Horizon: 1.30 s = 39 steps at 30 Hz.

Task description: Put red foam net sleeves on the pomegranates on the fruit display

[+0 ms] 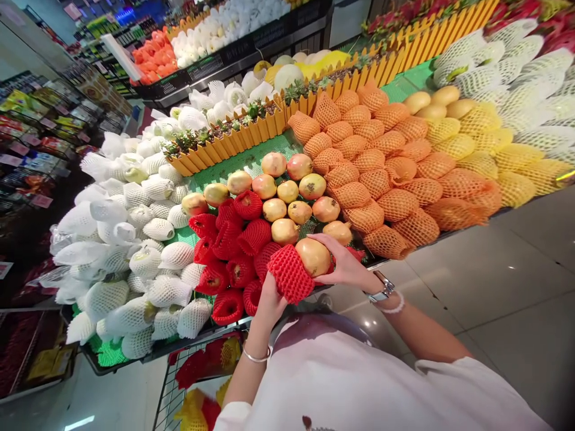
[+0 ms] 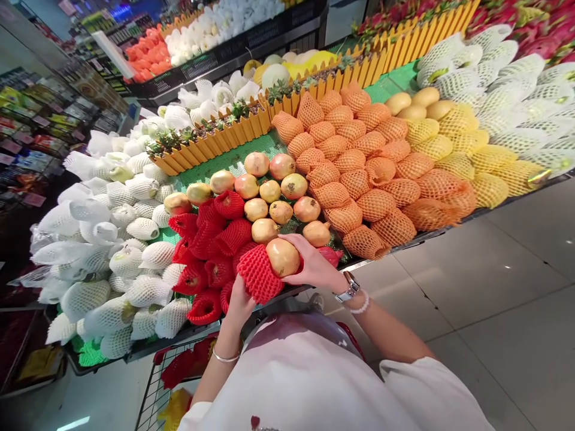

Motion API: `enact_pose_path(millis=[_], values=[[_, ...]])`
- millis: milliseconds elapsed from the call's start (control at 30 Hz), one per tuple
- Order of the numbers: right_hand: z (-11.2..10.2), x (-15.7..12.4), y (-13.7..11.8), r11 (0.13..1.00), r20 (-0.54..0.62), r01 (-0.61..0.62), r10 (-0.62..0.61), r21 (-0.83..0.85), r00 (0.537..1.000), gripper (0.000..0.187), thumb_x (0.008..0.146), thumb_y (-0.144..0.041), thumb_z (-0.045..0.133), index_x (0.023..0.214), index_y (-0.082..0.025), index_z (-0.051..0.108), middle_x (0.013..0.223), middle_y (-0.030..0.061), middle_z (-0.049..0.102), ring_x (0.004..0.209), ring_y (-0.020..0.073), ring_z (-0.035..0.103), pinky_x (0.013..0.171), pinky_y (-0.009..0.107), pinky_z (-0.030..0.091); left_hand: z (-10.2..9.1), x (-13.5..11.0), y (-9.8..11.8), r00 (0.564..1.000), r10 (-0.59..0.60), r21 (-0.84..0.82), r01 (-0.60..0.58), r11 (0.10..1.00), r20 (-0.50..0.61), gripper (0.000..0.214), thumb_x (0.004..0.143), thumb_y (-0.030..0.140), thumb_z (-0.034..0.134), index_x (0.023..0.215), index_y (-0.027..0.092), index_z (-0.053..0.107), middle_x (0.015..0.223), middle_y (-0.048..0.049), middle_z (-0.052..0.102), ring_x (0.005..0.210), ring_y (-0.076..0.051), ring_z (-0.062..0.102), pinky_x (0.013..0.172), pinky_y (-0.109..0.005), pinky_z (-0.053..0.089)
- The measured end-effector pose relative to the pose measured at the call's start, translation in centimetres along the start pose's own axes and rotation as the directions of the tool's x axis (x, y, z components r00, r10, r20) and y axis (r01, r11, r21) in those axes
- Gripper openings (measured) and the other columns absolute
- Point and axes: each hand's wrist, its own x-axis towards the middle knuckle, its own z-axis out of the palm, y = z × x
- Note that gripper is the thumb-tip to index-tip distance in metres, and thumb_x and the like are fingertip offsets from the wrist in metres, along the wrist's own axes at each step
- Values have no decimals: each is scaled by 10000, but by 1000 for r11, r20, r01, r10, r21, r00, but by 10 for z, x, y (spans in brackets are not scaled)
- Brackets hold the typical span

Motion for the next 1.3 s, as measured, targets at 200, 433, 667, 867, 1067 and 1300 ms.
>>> enact_pose_path(millis=[200, 433, 667, 867, 1067, 1300], values=[[1, 2, -7, 998, 165, 38, -45, 43, 985, 916, 683, -382, 829, 1477, -296, 379, 1428, 94, 493, 1326, 340, 475, 1136, 551, 388, 7, -15, 0, 999, -48, -46, 47, 998, -24, 633, 827, 293, 648, 1402, 166, 415, 1434, -195, 491, 1369, -306, 452, 1160, -488, 342], [28, -17, -5, 862, 192, -131, 40, 489, 981, 848, 834, -536, 669, 1540, -322, 249, 1620, 59, 259, 1482, 302, 266, 1208, 521, 250, 0, -20, 9, 998, 23, 105, -17, 994, -51, 606, 834, 222, 608, 1402, 176, 401, 1430, -191, 480, 1375, -323, 429, 1141, -510, 357], [71, -23, -22, 864, -97, -155, 227, 480, 969, 988, 555, -652, 831, 1372, -245, 452, 1468, 128, 427, 1393, 355, 381, 1203, 530, 237, 13, -28, 21, 994, 78, 457, -33, 889, -81, 366, 770, 101, 589, 1132, 121, 536, 1057, -174, 615, 1062, -353, 597, 872, -556, 520], [79, -27, -26, 732, -84, -196, 327, 652, 941, 658, 714, -465, 760, 1282, -282, 483, 1381, 73, 534, 1263, 300, 528, 1109, 481, 403, -16, -32, 57, 975, 220, 337, -206, 919, -4, 253, 863, 134, 565, 1098, 197, 637, 987, -95, 683, 908, -232, 658, 787, -361, 566], [76, -35, -22, 662, -36, -188, 309, 725, 951, 694, 686, -498, 770, 1284, -299, 481, 1419, 77, 510, 1276, 306, 524, 1083, 470, 436, -38, -42, 47, 913, 137, -69, -176, 982, -383, 296, 891, 220, 625, 1185, 253, 632, 1045, -61, 652, 909, -185, 638, 798, -317, 548], [79, -44, -23, 698, 11, -178, 237, 693, 972, 760, 667, -551, 781, 1307, -290, 465, 1438, 93, 489, 1318, 322, 488, 1124, 489, 384, -35, -35, 40, 992, -34, -112, 20, 993, -118, 301, 909, 338, 609, 1188, 241, 663, 1152, -96, 607, 1116, -232, 583, 978, -364, 474]])
